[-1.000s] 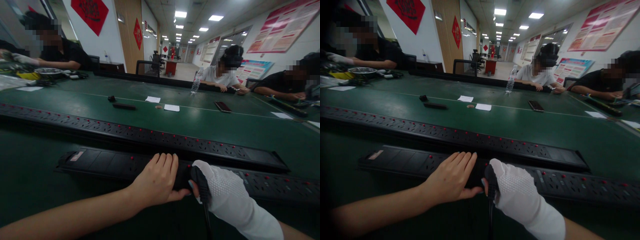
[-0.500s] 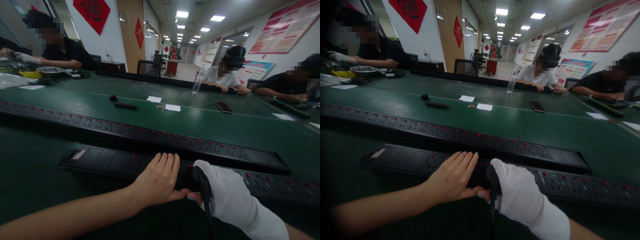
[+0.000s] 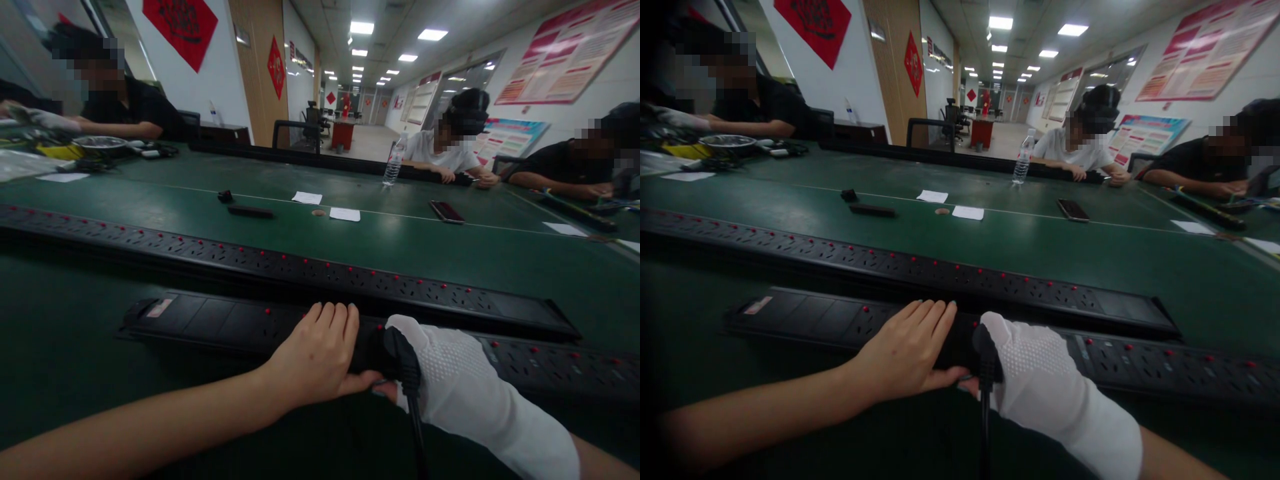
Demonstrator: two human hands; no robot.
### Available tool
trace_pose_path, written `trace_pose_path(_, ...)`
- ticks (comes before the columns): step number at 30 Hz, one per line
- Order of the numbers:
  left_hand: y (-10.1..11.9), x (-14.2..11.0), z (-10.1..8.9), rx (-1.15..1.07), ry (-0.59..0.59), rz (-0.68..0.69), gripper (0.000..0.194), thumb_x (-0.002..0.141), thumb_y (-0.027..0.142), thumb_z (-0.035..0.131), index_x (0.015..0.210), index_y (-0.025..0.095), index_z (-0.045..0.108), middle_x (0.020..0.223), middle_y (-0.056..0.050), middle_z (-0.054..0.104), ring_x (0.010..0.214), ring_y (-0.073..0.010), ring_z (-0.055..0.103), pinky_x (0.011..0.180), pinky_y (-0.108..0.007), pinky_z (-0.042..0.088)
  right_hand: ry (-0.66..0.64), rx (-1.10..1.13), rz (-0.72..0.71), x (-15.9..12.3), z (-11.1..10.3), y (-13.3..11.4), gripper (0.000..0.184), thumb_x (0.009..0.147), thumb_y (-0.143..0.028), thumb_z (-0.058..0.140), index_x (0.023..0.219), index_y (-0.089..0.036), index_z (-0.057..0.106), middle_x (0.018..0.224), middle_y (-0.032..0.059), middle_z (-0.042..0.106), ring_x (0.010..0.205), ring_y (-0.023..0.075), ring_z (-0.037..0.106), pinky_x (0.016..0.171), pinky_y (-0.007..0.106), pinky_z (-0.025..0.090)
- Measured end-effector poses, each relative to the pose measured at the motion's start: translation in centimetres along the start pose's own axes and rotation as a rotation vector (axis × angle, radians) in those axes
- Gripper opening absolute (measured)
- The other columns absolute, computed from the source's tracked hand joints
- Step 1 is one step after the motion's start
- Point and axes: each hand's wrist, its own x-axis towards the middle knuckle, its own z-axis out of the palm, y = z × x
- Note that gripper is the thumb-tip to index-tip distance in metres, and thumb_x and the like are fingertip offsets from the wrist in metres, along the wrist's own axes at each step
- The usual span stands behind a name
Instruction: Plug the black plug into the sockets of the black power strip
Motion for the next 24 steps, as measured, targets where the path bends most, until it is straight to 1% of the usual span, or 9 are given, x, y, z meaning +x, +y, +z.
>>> trace_pose_path(10,0.04,0.02,0.04,-0.009,0.005,-0.011,0.076,0.082,0.063,0.03,0.116,-0.002,0.05,0.1,-0.022,0.059,0.094,-0.0316,0.055,0.076,-0.042,0.046,-0.02,0.022,-0.006,-0.03,-0.14,0.15,0.04,0.074,-0.049,0.056,0.092,-0.015,0.051,0.074,0.0057,0.06,0.061,0.0152,0.057,0.055,0.025,0.044)
trace_pose_path(14,0.05,-0.03,0.09,-0.017,0.003,-0.016,0.077,0.081,0.063,0.031,0.117,-0.003,0.049,0.102,-0.022,0.058,0.096,-0.0318,0.055,0.079,-0.043,0.046,-0.055,0.058,-0.002,0.05,-0.32,0.14,0.038,0.075,-0.048,0.055,0.093,-0.014,0.051,0.075,0.0064,0.06,0.062,0.0157,0.057,0.056,0.026,0.044)
trace_pose_path(17,0.05,-0.06,0.13,-0.026,0.008,-0.022,0.076,0.081,0.063,0.032,0.117,-0.002,0.049,0.104,-0.022,0.058,0.096,-0.0315,0.055,0.08,-0.043,0.045,-0.061,0.055,0.001,0.06,-0.26,0.21,0.04,0.075,-0.048,0.055,0.096,-0.014,0.05,0.076,0.0075,0.06,0.062,0.0169,0.057,0.056,0.028,0.044)
trace_pose_path(22,0.02,-0.05,0.11,-0.024,0.013,-0.019,0.075,0.082,0.062,0.03,0.116,-0.002,0.05,0.101,-0.022,0.059,0.096,-0.0314,0.055,0.077,-0.042,0.046,-0.051,0.01,-0.037,-0.07,0.17,0.61,0.044,0.077,-0.049,0.053,0.1,-0.013,0.048,0.077,0.0081,0.061,0.062,0.017,0.057,0.055,0.028,0.044)
trace_pose_path(24,0.01,-0.03,0.1,-0.021,0.014,-0.016,0.075,0.082,0.062,0.03,0.115,-0.002,0.05,0.1,-0.021,0.059,0.096,-0.0316,0.055,0.077,-0.042,0.046,-0.024,0.005,-0.069,-0.13,0.34,0.86,0.044,0.078,-0.048,0.053,0.103,-0.012,0.046,0.077,0.0084,0.061,0.063,0.0171,0.058,0.055,0.028,0.044)
